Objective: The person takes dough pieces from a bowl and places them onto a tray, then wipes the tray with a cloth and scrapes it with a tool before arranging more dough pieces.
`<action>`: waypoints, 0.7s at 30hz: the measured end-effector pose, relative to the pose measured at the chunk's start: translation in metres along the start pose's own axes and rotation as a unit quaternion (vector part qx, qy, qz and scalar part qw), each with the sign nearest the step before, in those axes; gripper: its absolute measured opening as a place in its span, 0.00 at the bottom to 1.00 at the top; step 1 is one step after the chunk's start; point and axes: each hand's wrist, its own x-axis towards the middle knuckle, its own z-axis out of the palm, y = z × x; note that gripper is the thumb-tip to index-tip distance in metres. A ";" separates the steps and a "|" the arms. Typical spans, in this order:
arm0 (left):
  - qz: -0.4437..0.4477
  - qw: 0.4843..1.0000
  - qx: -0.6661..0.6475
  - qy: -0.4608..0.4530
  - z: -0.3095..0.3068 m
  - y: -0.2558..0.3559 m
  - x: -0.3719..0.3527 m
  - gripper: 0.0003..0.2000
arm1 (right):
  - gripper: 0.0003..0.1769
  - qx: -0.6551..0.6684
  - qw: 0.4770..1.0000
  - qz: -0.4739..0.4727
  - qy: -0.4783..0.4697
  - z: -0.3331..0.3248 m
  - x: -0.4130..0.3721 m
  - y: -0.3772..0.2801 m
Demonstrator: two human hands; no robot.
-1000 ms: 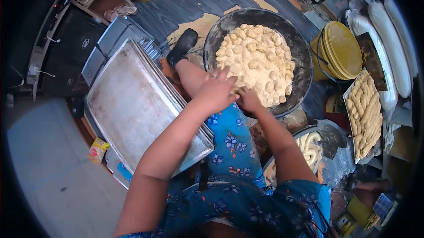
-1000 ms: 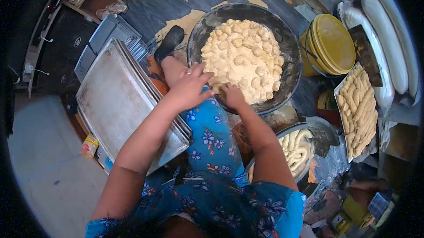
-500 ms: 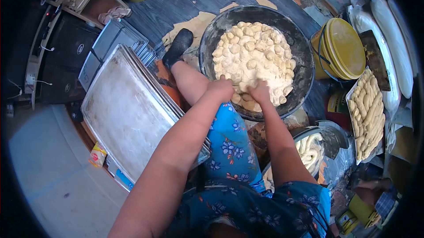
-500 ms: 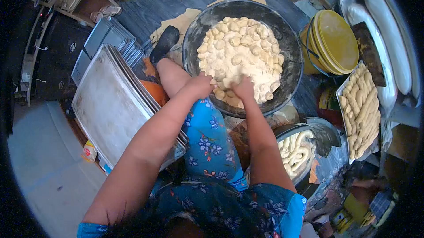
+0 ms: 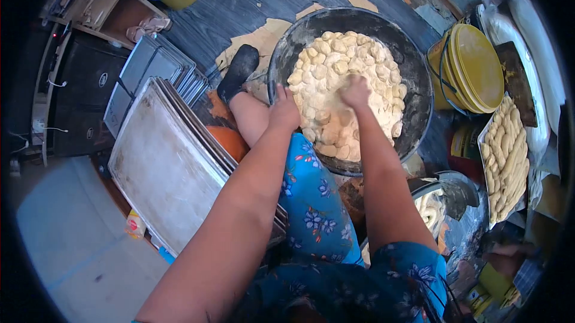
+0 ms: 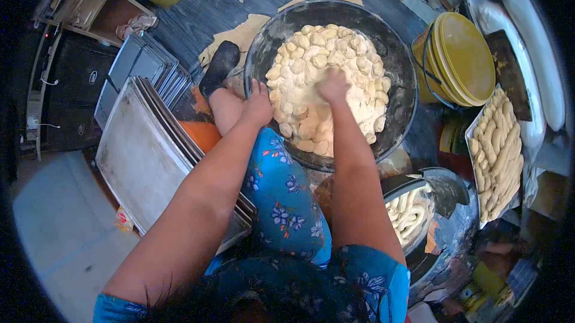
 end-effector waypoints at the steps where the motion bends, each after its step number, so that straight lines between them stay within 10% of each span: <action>1: -0.004 0.998 0.014 0.061 -0.001 0.002 0.001 0.36 | 0.33 -0.014 0.997 -0.061 -0.042 0.020 0.002 -0.005; 4: -0.056 0.996 0.010 0.067 -0.006 -0.006 0.013 0.37 | 0.33 0.057 0.923 -0.297 -0.238 -0.008 -0.018 -0.029; 8: -0.088 0.996 0.013 0.020 -0.010 -0.009 0.015 0.39 | 0.41 0.237 0.963 -0.090 0.086 -0.011 0.069 0.012; 11: -0.099 0.993 0.044 0.041 0.000 -0.012 0.023 0.39 | 0.46 -0.018 0.987 0.067 0.144 -0.003 0.063 -0.005; 17: -0.087 0.994 0.064 0.024 -0.004 -0.016 0.031 0.38 | 0.42 -0.208 0.958 -0.170 -0.098 -0.009 -0.006 -0.070; 20: -0.067 0.989 0.129 -0.003 -0.007 -0.018 0.039 0.41 | 0.27 -0.091 0.866 -0.288 -0.398 -0.032 -0.002 -0.077; 21: -0.062 0.986 0.155 -0.016 -0.012 -0.019 0.042 0.43 | 0.17 -0.108 0.895 -0.329 -0.283 -0.017 0.034 -0.063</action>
